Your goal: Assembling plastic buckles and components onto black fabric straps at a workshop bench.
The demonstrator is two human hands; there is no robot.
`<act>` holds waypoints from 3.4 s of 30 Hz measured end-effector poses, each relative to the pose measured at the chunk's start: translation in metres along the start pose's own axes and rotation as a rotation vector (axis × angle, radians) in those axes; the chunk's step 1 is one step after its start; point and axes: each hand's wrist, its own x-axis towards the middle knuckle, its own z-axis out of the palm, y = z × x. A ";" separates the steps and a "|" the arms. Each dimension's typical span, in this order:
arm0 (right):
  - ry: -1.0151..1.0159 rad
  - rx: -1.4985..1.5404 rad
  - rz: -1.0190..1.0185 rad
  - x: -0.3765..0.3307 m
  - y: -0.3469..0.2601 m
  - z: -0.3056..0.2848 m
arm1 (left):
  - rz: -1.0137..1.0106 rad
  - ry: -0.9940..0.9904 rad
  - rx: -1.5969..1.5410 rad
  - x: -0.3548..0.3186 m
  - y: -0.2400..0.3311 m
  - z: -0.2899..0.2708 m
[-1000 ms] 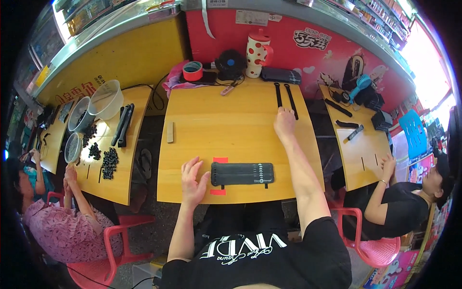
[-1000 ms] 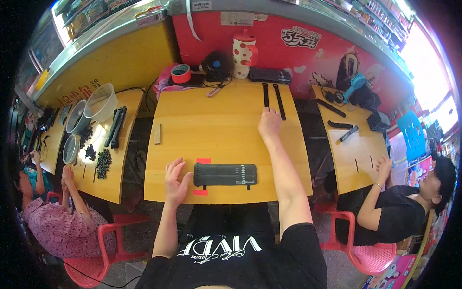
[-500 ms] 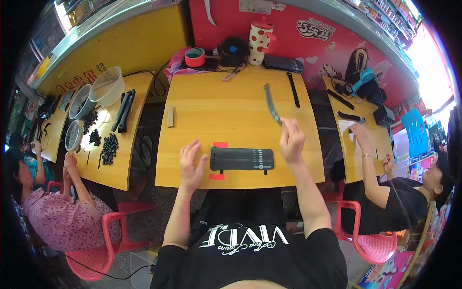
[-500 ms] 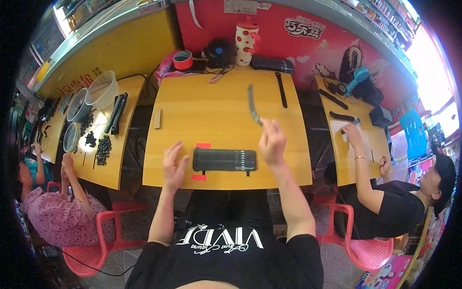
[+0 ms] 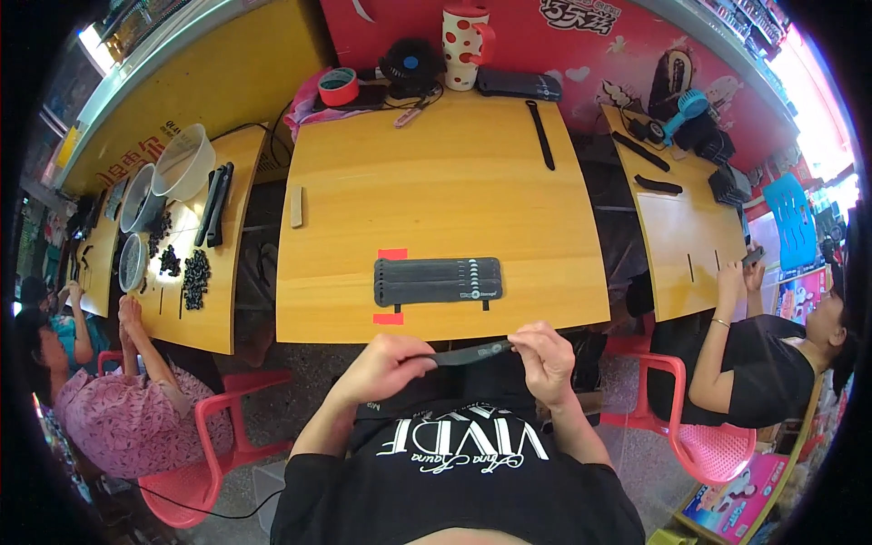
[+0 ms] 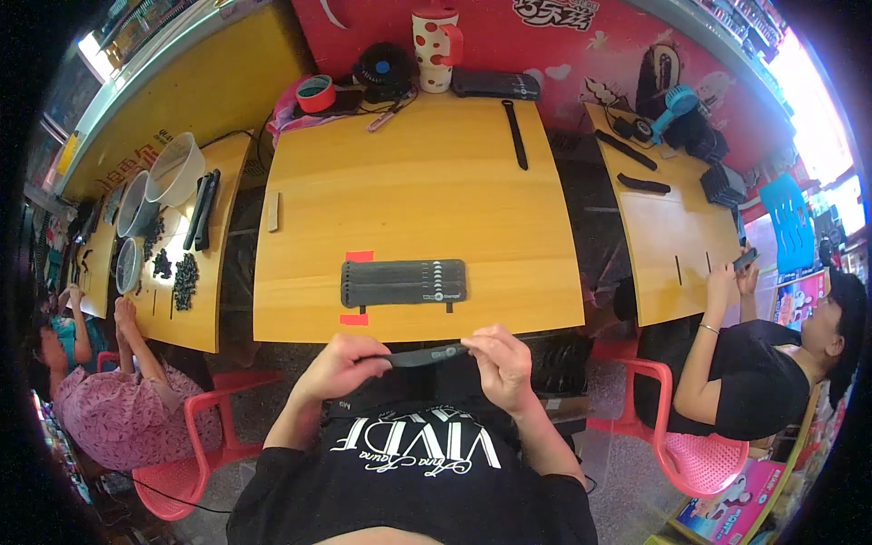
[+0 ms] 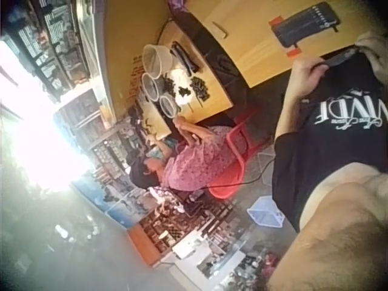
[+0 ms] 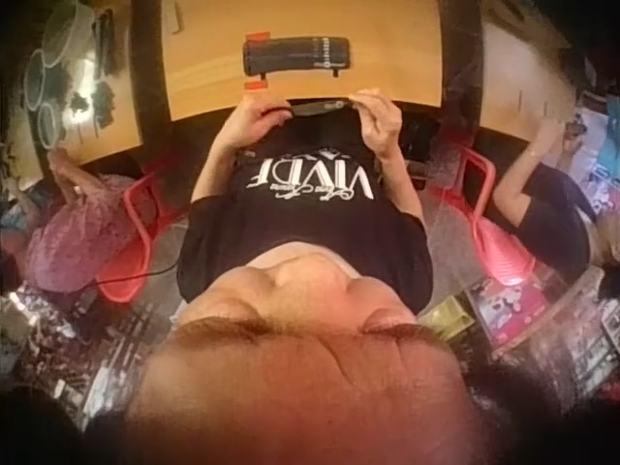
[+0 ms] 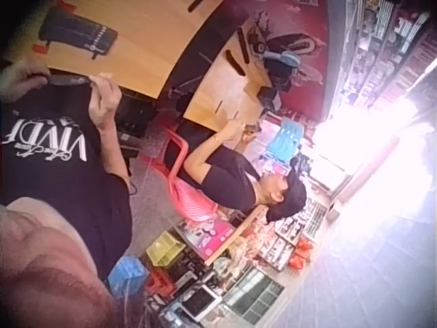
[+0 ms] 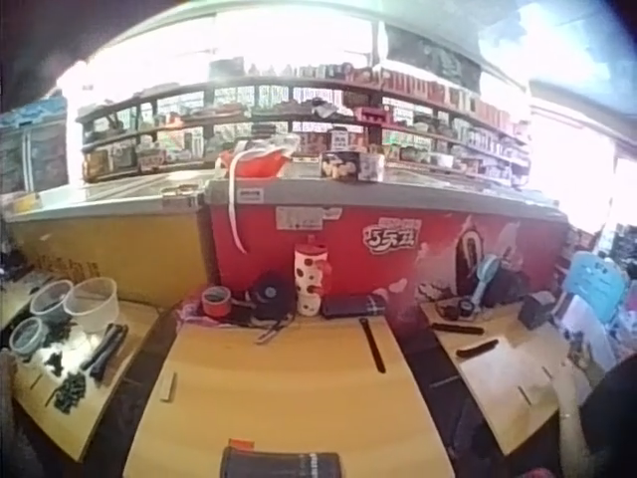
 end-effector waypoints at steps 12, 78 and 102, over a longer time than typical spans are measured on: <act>0.148 -0.046 0.265 0.013 0.048 0.026 | -0.241 0.527 -0.337 0.008 -0.051 -0.015; 0.162 -0.178 0.436 0.024 0.064 0.042 | -0.128 0.869 -0.356 0.023 -0.088 -0.004; 0.112 -0.165 0.483 0.024 0.063 0.041 | -0.124 0.947 -0.115 0.027 -0.075 -0.003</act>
